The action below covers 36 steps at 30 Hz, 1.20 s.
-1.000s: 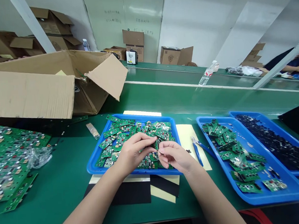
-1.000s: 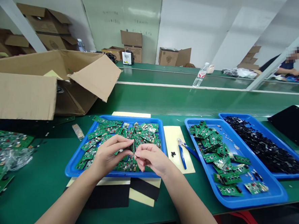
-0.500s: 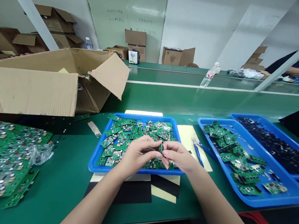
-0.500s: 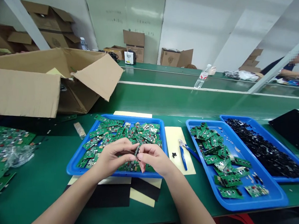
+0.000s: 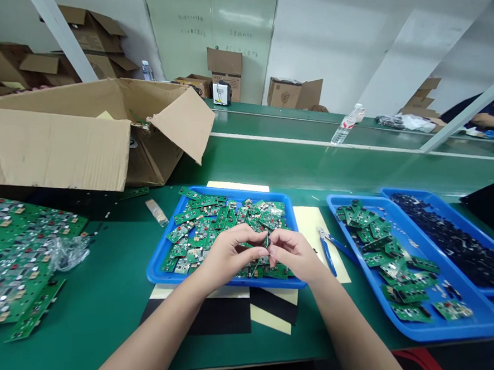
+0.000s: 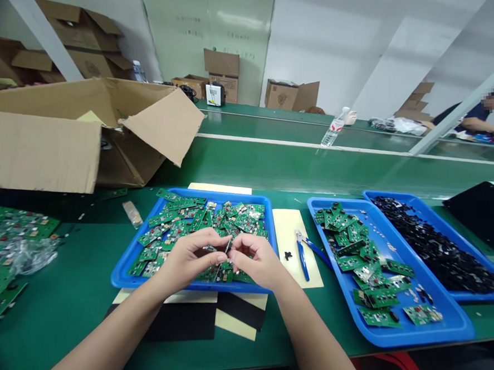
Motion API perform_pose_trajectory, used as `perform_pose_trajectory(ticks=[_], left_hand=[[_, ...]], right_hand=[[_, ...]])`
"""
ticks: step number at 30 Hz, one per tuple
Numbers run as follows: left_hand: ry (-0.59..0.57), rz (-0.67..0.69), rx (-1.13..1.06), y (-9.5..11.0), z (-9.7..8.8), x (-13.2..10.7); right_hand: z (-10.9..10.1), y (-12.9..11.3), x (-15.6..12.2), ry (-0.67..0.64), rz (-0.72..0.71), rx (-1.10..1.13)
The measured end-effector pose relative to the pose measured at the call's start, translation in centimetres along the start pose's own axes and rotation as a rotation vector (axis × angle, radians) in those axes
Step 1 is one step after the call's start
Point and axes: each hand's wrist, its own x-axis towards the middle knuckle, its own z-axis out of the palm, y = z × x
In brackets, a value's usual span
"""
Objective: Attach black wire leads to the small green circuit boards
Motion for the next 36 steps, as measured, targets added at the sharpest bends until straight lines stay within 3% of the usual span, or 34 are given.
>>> perform_pose_trajectory(ticks=[4,9,15,21,29,36], left_hand=[[-0.066,-0.047,-0.042,0.5,0.0,0.0],[-0.038,-0.262,-0.296,0.5,-0.1,0.4],[-0.04,-0.443,-0.516,0.1,0.6,0.4],[0.015,-0.538,-0.543,0.2,1.1,0.5],[0.069,-0.628,-0.542,0.4,1.3,0.7],[0.021,-0.671,-0.607,0.1,1.5,0.8]], right_hand=[[0.0,0.6,0.1,0.235,-0.172,-0.379],[0.2,0.5,0.1,0.417,-0.333,-0.223],[1.3,0.7,-0.1,0.351,-0.487,-0.19],[1.8,1.1,0.1,0.422,-0.481,-0.268],[1.0,1.3,0.6,0.306,-0.401,-0.186],[0.5,1.6,1.6,0.308,-0.377,-0.247]])
